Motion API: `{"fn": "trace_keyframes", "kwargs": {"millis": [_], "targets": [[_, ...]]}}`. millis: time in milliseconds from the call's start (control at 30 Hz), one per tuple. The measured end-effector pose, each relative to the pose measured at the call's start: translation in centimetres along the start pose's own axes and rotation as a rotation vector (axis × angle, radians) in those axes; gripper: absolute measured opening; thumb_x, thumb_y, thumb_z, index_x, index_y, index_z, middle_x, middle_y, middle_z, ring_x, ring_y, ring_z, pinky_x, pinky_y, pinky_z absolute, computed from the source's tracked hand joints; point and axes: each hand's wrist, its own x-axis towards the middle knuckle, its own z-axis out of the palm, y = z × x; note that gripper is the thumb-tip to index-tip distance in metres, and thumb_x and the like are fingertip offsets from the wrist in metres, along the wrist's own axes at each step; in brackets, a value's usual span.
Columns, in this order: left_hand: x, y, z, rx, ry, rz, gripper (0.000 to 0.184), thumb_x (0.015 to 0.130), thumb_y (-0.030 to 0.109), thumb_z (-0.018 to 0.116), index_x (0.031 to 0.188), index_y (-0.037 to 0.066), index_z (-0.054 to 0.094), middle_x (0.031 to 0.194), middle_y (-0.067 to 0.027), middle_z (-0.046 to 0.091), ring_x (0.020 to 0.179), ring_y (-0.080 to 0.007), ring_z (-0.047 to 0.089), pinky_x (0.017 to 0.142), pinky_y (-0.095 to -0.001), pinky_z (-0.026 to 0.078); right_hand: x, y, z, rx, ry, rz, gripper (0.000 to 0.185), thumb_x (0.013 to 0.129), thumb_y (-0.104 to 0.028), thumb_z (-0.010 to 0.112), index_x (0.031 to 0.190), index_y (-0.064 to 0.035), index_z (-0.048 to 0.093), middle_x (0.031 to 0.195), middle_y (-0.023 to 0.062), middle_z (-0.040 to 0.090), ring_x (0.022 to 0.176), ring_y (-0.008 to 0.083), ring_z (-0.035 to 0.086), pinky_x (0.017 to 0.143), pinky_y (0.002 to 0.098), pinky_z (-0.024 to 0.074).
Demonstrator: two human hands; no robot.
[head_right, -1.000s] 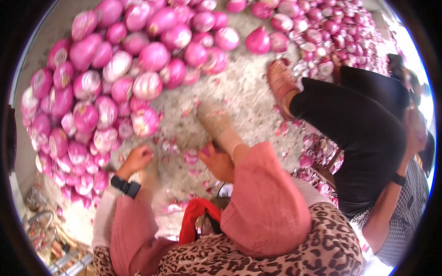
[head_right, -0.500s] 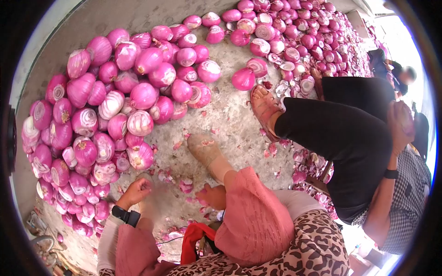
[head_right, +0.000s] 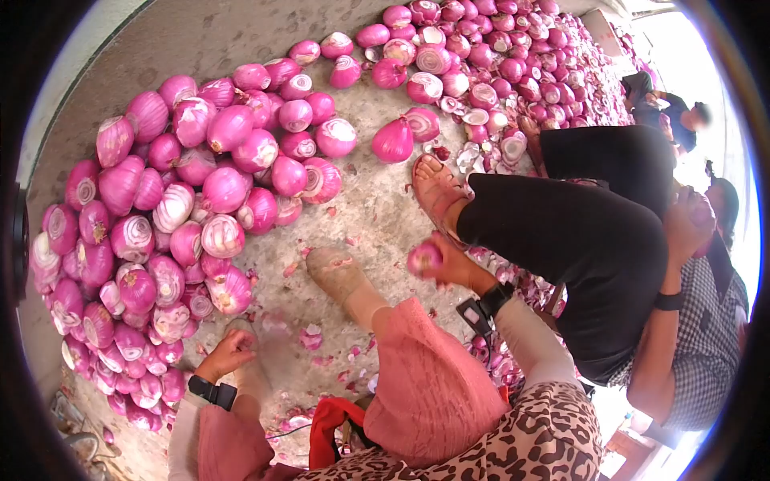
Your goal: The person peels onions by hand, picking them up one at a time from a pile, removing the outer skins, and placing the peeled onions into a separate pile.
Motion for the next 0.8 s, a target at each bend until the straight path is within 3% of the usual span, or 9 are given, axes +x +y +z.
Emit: {"fn": "trace_keyframes", "kwargs": {"millis": [33, 100, 233, 300, 333, 400, 500, 700, 800], "targets": [[-0.1, 0.0, 0.0, 0.001, -0.008, 0.002, 0.035, 0.076, 0.014, 0.067, 0.107, 0.003, 0.055, 0.101, -0.0085, 0.048, 0.092, -0.0195, 0.053, 0.081, -0.0301, 0.045, 1.3, -0.4, 0.2, 0.006, -0.008, -0.001, 0.06, 0.079, -0.026, 0.07, 0.126, -0.0064, 0.039, 0.093, 0.0098, 0.06, 0.056, 0.0129, 0.058, 0.047, 0.0242, 0.0475], [-0.1, 0.2, -0.1, 0.023, -0.007, -0.008, 0.036, 0.076, 0.014, 0.067, 0.108, 0.003, 0.055, 0.101, -0.0086, 0.047, 0.093, -0.0196, 0.052, 0.082, -0.03, 0.045, 3.7, -0.9, 1.2, 0.727, -0.066, -0.096, 0.063, 0.079, -0.022, 0.07, 0.129, -0.007, 0.036, 0.093, 0.0092, 0.059, 0.056, 0.0129, 0.057, 0.048, 0.0229, 0.0463], [0.0, 0.6, 0.1, 0.054, 0.006, -0.015, 0.035, 0.077, 0.015, 0.067, 0.108, 0.004, 0.055, 0.102, -0.0088, 0.047, 0.093, -0.0196, 0.052, 0.082, -0.0299, 0.045, 6.4, -3.8, 4.8, 0.815, -0.201, -0.149, 0.061, 0.08, -0.021, 0.069, 0.129, -0.0071, 0.036, 0.094, 0.0099, 0.059, 0.061, 0.0136, 0.059, 0.05, 0.0228, 0.0477], [0.1, 0.4, 0.1, 0.057, 0.004, -0.017, 0.035, 0.077, 0.015, 0.067, 0.108, 0.004, 0.055, 0.103, -0.0089, 0.046, 0.094, -0.0198, 0.051, 0.082, -0.0301, 0.045, 7.5, -4.4, 6.1, 0.214, -0.168, -0.259, 0.067, 0.076, -0.025, 0.072, 0.129, -0.0072, 0.035, 0.098, 0.0125, 0.059, 0.076, 0.0198, 0.063, 0.063, 0.0285, 0.052], [0.1, 0.4, 0.0, 0.055, 0.003, -0.015, 0.035, 0.077, 0.016, 0.067, 0.108, 0.004, 0.055, 0.103, -0.0089, 0.046, 0.094, -0.02, 0.051, 0.082, -0.0302, 0.045, 8.1, -3.8, 6.8, 0.22, -0.168, -0.26, 0.067, 0.076, -0.025, 0.072, 0.129, -0.0072, 0.035, 0.098, 0.0125, 0.059, 0.076, 0.0198, 0.063, 0.063, 0.0285, 0.052], [0.1, 0.3, 0.0, 0.064, -0.002, -0.018, 0.035, 0.077, 0.016, 0.067, 0.108, 0.004, 0.055, 0.103, -0.009, 0.046, 0.094, -0.0201, 0.051, 0.082, -0.0302, 0.045, 8.9, -3.1, 8.0, -0.309, 0.0, -0.523, 0.075, 0.071, -0.028, 0.076, 0.13, -0.007, 0.034, 0.103, 0.0148, 0.059, 0.091, 0.0258, 0.061, 0.08, 0.0336, 0.0501], [0.2, 0.2, 0.1, 0.066, -0.001, -0.014, 0.036, 0.076, 0.014, 0.067, 0.109, 0.004, 0.054, 0.1, -0.008, 0.046, 0.092, -0.0193, 0.05, 0.082, -0.0298, 0.044, 8.3, -3.4, 7.6, -0.186, -0.035, -0.36, 0.076, 0.068, -0.029, 0.078, 0.128, -0.0075, 0.037, 0.107, 0.0161, 0.058, 0.1, 0.0279, 0.058, 0.088, 0.0347, 0.0459], [0.2, 0.1, 0.6, 0.092, 0.012, -0.018, 0.037, 0.075, 0.013, 0.067, 0.109, 0.005, 0.055, 0.099, -0.008, 0.043, 0.093, -0.0204, 0.049, 0.081, -0.0304, 0.044, 8.0, -4.2, 8.2, -0.065, -0.155, -0.482, 0.07, 0.069, -0.029, 0.077, 0.125, -0.0081, 0.04, 0.109, 0.0162, 0.057, 0.101, 0.0267, 0.058, 0.087, 0.0354, 0.046], [0.4, 0.2, 0.8, 0.118, 0.009, -0.026, 0.036, 0.074, 0.012, 0.068, 0.107, 0.006, 0.056, 0.1, -0.009, 0.041, 0.094, -0.0226, 0.049, 0.081, -0.0313, 0.045, 8.8, -5.0, 8.0, -0.147, -0.208, -0.405, 0.072, 0.071, -0.039, 0.074, 0.125, -0.007, 0.039, 0.106, 0.0174, 0.058, 0.1, 0.029, 0.058, 0.086, 0.0365, 0.046]]}}
